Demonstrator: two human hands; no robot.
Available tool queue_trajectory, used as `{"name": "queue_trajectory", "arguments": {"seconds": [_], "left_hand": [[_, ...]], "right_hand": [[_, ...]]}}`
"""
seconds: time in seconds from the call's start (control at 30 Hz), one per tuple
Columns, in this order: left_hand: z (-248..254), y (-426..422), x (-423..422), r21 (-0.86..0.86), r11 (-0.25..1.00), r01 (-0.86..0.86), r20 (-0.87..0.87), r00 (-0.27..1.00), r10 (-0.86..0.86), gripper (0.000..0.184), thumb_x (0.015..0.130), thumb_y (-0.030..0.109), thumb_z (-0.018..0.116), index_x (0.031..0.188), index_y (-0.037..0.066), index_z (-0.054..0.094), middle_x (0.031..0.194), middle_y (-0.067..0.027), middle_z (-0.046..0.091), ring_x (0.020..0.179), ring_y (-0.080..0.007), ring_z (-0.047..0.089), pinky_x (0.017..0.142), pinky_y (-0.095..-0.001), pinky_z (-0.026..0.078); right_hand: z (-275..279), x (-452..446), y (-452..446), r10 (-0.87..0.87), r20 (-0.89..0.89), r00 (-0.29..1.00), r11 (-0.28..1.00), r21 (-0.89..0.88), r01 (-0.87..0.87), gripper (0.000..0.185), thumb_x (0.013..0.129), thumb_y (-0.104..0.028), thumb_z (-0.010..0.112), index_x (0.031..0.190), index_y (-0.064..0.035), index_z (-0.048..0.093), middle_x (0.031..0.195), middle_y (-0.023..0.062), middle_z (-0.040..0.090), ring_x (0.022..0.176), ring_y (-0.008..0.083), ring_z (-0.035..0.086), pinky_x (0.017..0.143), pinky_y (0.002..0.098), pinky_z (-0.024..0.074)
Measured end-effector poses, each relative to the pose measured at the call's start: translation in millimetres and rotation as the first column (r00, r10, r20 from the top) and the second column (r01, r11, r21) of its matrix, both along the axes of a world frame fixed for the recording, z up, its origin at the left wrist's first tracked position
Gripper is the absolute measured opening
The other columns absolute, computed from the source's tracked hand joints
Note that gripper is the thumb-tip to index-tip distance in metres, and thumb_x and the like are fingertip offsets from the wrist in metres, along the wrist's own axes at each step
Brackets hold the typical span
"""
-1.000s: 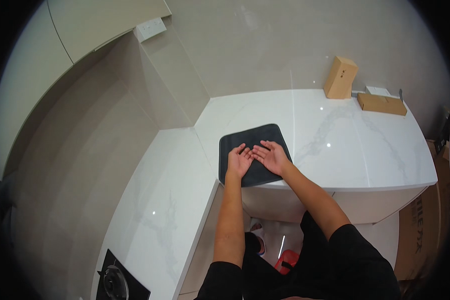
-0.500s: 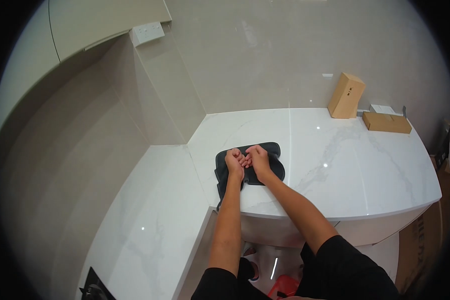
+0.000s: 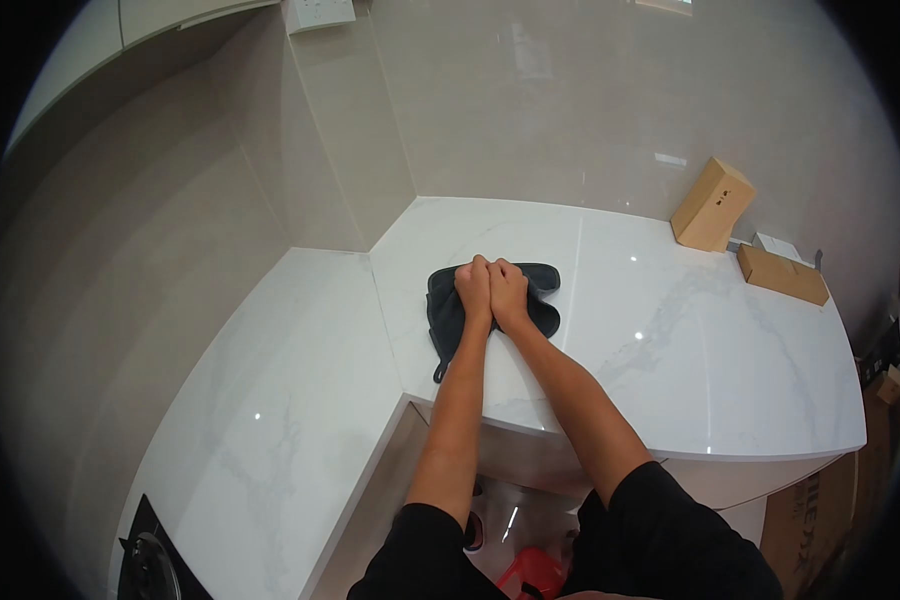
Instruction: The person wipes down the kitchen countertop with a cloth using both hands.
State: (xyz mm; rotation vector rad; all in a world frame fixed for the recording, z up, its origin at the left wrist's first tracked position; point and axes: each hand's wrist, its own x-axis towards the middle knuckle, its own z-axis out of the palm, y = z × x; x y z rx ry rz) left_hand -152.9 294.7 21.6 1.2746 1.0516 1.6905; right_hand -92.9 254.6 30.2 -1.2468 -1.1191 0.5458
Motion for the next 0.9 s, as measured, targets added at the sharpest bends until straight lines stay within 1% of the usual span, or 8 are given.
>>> {"name": "queue_trajectory", "arguments": {"seconds": [0.17, 0.23, 0.37, 0.4, 0.47, 0.63, 0.7, 0.9], "left_hand": [[-5, -48, 4, -0.007, 0.999, -0.046, -0.078, 0.996, 0.045, 0.04, 0.09, 0.023, 0.051, 0.067, -0.009, 0.055, 0.055, -0.0116, 0.055, 0.055, -0.0143, 0.051, 0.055, -0.0393, 0.043], [-6, -75, 7, -0.024, 0.996, 0.084, -0.109, 0.99, -0.086, 0.038, 0.091, 0.023, 0.05, 0.066, -0.005, 0.055, 0.059, -0.0059, 0.057, 0.058, -0.0114, 0.049, 0.054, -0.0345, 0.042], [-10, -151, 33, 0.005, 0.981, 0.192, -0.13, 0.973, -0.19, 0.034, 0.09, 0.019, 0.053, 0.063, -0.001, 0.052, 0.058, 0.0006, 0.05, 0.059, -0.0066, 0.046, 0.051, -0.0306, 0.037], [-13, -170, 37, -0.014, 0.983, 0.184, -0.124, 0.975, -0.184, 0.034, 0.09, 0.019, 0.053, 0.063, -0.001, 0.052, 0.058, 0.0006, 0.05, 0.059, -0.0066, 0.046, 0.051, -0.0306, 0.037], [-10, -196, 54, -0.038, 0.934, 0.356, -0.002, 0.934, -0.356, 0.032, 0.091, 0.014, 0.054, 0.062, 0.002, 0.051, 0.059, 0.004, 0.047, 0.058, -0.0043, 0.043, 0.05, -0.0275, 0.034], [-6, -231, 60, -0.026, 0.88, 0.473, 0.063, 0.88, -0.471, 0.032, 0.092, 0.012, 0.055, 0.061, 0.006, 0.052, 0.059, 0.0056, 0.047, 0.056, -0.0022, 0.042, 0.048, -0.0241, 0.031], [-2, -226, 55, -0.108, 0.864, 0.492, 0.227, 0.858, -0.46, 0.031, 0.093, 0.012, 0.055, 0.063, 0.006, 0.054, 0.059, 0.0057, 0.048, 0.054, -0.0027, 0.041, 0.047, -0.024, 0.031], [-2, -198, 53, -0.075, 0.868, 0.491, 0.204, 0.859, -0.469, 0.028, 0.094, 0.013, 0.055, 0.066, 0.007, 0.056, 0.065, 0.0056, 0.051, 0.061, -0.003, 0.044, 0.052, -0.0232, 0.035]], "right_hand": [[-13, 4, -45, 0.003, -0.014, 1.0, 1.0, 0.02, -0.003, 0.033, 0.096, -0.025, 0.053, 0.084, 0.0048, 0.058, 0.079, 0.0229, 0.065, 0.067, 0.0305, 0.061, 0.067, 0.0413, 0.0476], [-16, 10, -72, -0.066, 0.029, 0.997, 0.996, 0.068, 0.064, 0.032, 0.097, -0.023, 0.053, 0.08, 0.0036, 0.055, 0.072, 0.0192, 0.06, 0.064, 0.022, 0.053, 0.064, 0.0393, 0.0451], [-21, 35, -149, -0.04, -0.214, 0.976, 0.999, 0.018, 0.045, 0.033, 0.098, -0.021, 0.051, 0.075, 0.0012, 0.052, 0.064, 0.0074, 0.051, 0.064, 0.0116, 0.045, 0.058, 0.0356, 0.04], [-18, 44, -172, -0.032, -0.179, 0.983, 0.999, 0.011, 0.035, 0.033, 0.098, -0.02, 0.05, 0.073, 0.0006, 0.05, 0.064, 0.0056, 0.05, 0.063, 0.0108, 0.043, 0.057, 0.0346, 0.0384], [-22, 62, -200, -0.018, -0.171, 0.985, 0.998, 0.048, 0.026, 0.033, 0.099, -0.017, 0.049, 0.07, -0.0005, 0.047, 0.062, 0.0025, 0.045, 0.061, 0.0088, 0.039, 0.055, 0.0317, 0.0345], [-15, 76, -239, -0.007, -0.09, 0.996, 1.0, 0.008, 0.007, 0.033, 0.099, -0.018, 0.049, 0.071, -0.001, 0.05, 0.062, 0.0018, 0.047, 0.061, 0.0077, 0.042, 0.055, 0.0297, 0.0351], [-5, 74, -233, 0.099, -0.275, 0.956, 0.98, -0.138, -0.141, 0.033, 0.099, -0.019, 0.049, 0.072, -0.0013, 0.052, 0.063, 0.0023, 0.051, 0.062, 0.0079, 0.044, 0.055, 0.0293, 0.0364], [-18, 77, -191, 0.057, 0.024, 0.998, 0.998, -0.025, -0.056, 0.035, 0.1, -0.025, 0.048, 0.079, 0.0022, 0.055, 0.064, 0.0088, 0.054, 0.061, 0.0144, 0.051, 0.056, 0.0357, 0.0402]]}}
